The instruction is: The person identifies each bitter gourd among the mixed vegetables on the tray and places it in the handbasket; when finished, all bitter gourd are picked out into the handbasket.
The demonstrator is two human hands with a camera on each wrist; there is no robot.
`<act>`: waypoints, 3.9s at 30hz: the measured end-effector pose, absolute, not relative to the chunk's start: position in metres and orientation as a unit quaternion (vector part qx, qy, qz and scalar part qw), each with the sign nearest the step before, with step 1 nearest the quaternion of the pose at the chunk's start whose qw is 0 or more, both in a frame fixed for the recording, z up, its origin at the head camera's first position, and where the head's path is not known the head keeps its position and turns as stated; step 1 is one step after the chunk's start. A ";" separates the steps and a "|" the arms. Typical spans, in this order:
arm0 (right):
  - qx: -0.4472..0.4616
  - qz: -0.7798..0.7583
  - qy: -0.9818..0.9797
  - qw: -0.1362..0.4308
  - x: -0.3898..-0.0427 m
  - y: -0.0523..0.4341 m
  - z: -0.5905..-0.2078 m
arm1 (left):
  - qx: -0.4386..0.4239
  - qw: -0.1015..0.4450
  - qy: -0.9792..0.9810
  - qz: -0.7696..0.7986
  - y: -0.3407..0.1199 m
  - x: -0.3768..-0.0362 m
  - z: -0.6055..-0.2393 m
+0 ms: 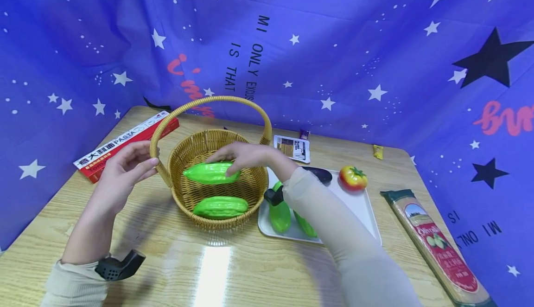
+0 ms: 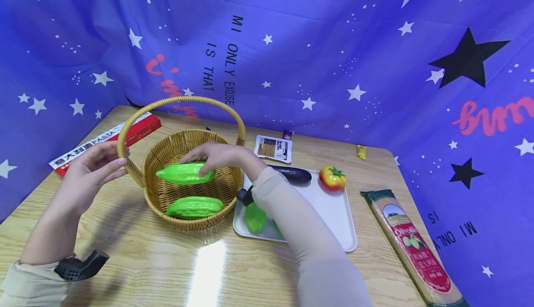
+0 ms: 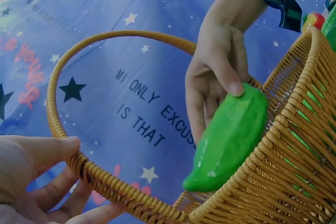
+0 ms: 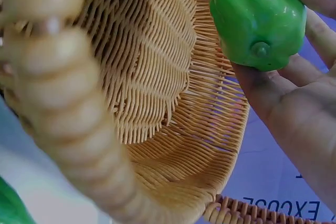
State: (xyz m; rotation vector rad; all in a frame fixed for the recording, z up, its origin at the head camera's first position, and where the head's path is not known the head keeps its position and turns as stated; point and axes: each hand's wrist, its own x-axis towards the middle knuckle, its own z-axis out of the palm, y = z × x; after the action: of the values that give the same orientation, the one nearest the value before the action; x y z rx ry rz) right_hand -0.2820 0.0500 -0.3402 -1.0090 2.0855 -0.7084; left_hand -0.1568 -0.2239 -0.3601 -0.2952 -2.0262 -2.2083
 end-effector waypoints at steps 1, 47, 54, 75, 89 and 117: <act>-0.390 -0.272 0.804 0.356 -0.283 0.049 -0.341 | -0.097 0.065 -0.672 -0.731 -0.224 -0.157 -0.360; -0.342 -0.131 0.815 0.448 -0.291 0.030 -0.363 | -0.098 0.062 -0.674 -0.729 -0.224 -0.156 -0.359; -0.356 -0.124 0.819 0.433 -0.292 0.030 -0.360 | -0.094 0.059 -0.677 -0.728 -0.224 -0.156 -0.359; -0.252 -0.409 0.850 0.216 -0.276 0.054 -0.312 | -0.097 0.061 -0.684 -0.721 -0.224 -0.154 -0.356; -0.163 -0.540 0.819 0.108 -0.210 0.124 -0.288 | -0.095 0.063 -0.683 -0.722 -0.222 -0.154 -0.358; 0.031 -0.610 0.792 -0.014 -0.124 0.222 -0.348 | -0.107 0.062 -0.668 -0.734 -0.223 -0.153 -0.357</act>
State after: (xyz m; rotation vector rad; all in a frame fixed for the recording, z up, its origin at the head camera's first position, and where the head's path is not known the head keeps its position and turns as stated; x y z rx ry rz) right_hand -0.1236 0.2215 -0.3478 0.0975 2.5105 -1.9325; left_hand -0.1532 -0.2227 -0.3571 -0.3238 -2.0197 -2.2193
